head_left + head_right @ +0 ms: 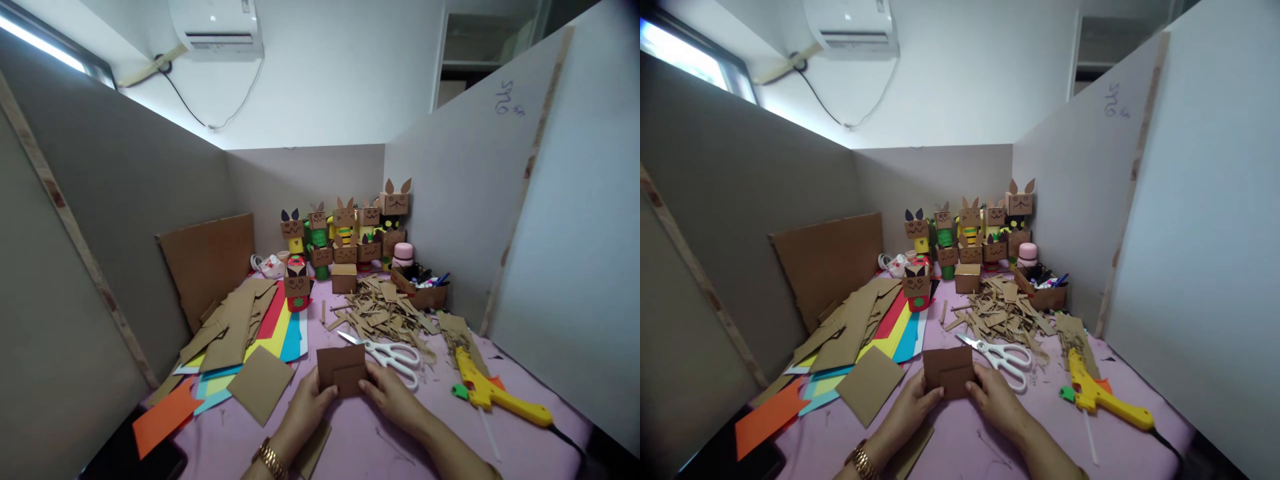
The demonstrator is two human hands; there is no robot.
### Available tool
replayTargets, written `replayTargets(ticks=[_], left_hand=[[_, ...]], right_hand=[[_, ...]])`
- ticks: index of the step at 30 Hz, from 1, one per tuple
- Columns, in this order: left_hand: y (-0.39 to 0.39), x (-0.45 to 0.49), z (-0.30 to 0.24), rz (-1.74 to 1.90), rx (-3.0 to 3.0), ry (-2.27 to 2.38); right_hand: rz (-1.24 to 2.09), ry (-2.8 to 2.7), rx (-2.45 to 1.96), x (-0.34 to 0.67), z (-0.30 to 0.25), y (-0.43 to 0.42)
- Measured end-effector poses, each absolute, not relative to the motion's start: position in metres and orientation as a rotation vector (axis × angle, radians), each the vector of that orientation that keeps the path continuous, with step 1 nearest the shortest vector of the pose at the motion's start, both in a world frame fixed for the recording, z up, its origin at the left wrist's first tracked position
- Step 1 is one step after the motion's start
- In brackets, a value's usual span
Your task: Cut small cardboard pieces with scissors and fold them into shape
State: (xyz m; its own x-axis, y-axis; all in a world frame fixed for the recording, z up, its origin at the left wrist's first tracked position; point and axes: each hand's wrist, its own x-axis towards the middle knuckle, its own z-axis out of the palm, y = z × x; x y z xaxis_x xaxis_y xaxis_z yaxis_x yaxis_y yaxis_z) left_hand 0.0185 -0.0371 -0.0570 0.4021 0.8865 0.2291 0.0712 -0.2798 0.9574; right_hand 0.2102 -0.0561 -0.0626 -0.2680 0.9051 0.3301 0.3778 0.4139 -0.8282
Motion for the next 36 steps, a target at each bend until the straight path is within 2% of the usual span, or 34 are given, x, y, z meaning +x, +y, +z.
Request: replayTargets(ticks=[6,11,19,27,36], left_hand=[[-0.038,0.018,-0.055,1.009,1.691,0.866],[-0.038,0.018,-0.056,1.009,1.69,0.856],[-0.037,0.02,-0.057,1.039,1.582,0.78],[-0.04,0.015,-0.048,0.97,0.989,0.69],[-0.038,0.013,-0.047,0.977,0.926,0.756]], right_hand=[[0.614,-1.896,-1.179,0.204,-0.066,-0.066],[0.6,-1.903,-1.221,0.202,-0.064,-0.066],[0.885,-1.658,-1.158,0.206,-0.066,-0.057],[1.23,-1.391,-1.12,0.205,-0.07,-0.051],[1.361,-1.248,-1.027,0.209,-0.06,-0.055]])
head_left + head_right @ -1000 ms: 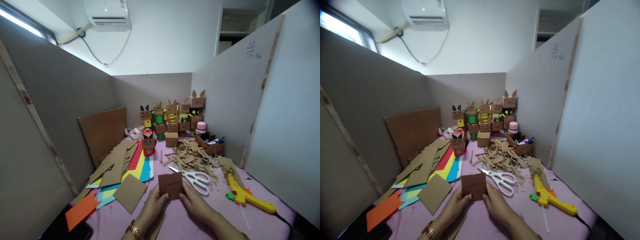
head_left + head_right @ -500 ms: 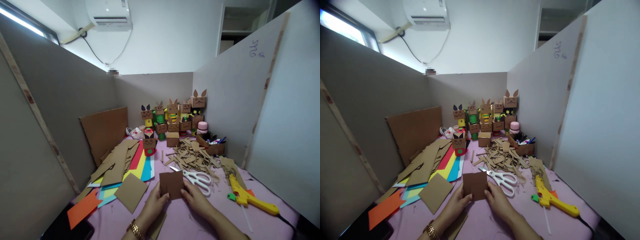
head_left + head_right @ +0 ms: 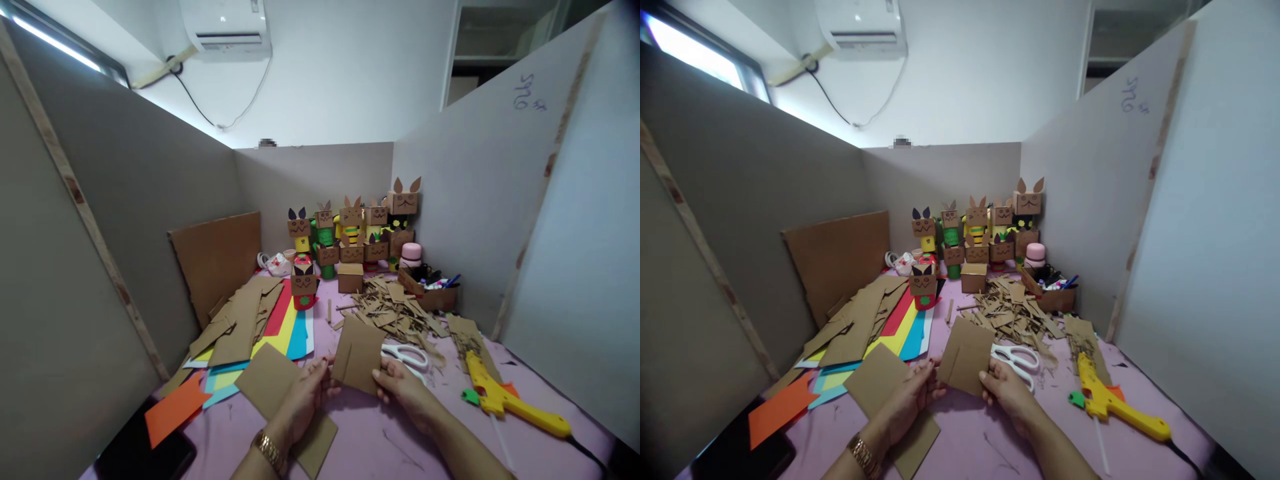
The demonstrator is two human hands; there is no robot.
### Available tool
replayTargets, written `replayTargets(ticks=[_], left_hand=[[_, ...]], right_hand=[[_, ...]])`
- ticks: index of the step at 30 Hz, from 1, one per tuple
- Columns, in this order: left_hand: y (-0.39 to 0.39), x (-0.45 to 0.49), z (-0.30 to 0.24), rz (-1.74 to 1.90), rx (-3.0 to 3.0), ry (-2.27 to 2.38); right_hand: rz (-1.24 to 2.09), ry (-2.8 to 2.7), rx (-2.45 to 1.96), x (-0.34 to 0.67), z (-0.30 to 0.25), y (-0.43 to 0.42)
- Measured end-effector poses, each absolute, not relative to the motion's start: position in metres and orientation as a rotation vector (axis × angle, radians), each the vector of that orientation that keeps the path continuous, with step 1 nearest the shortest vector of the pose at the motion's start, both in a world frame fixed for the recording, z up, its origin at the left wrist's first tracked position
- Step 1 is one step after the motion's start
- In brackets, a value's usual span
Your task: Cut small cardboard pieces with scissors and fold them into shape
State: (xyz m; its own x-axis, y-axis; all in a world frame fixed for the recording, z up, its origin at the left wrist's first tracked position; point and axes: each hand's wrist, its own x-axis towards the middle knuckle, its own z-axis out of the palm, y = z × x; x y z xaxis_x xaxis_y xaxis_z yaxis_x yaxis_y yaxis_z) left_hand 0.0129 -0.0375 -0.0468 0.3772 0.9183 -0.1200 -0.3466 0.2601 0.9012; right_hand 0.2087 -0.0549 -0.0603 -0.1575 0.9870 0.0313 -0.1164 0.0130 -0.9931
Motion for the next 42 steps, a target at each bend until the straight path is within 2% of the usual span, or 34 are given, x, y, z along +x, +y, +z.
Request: replayTargets(ticks=[12,22,34,42], left_hand=[[-0.045,0.025,-0.041,0.995,1.247,0.761],[-0.035,0.011,-0.044,1.083,0.681,0.697],[-0.035,0.012,-0.045,1.085,0.64,0.7],[-0.039,0.014,-0.045,0.992,0.82,0.702]], right_hand=[[1.376,-1.296,-0.984,0.202,-0.058,-0.058],[1.362,-1.179,-1.036,0.205,-0.053,-0.058],[1.366,-1.172,-1.045,0.204,-0.053,-0.057],[1.322,-1.191,-0.996,0.205,-0.058,-0.054]])
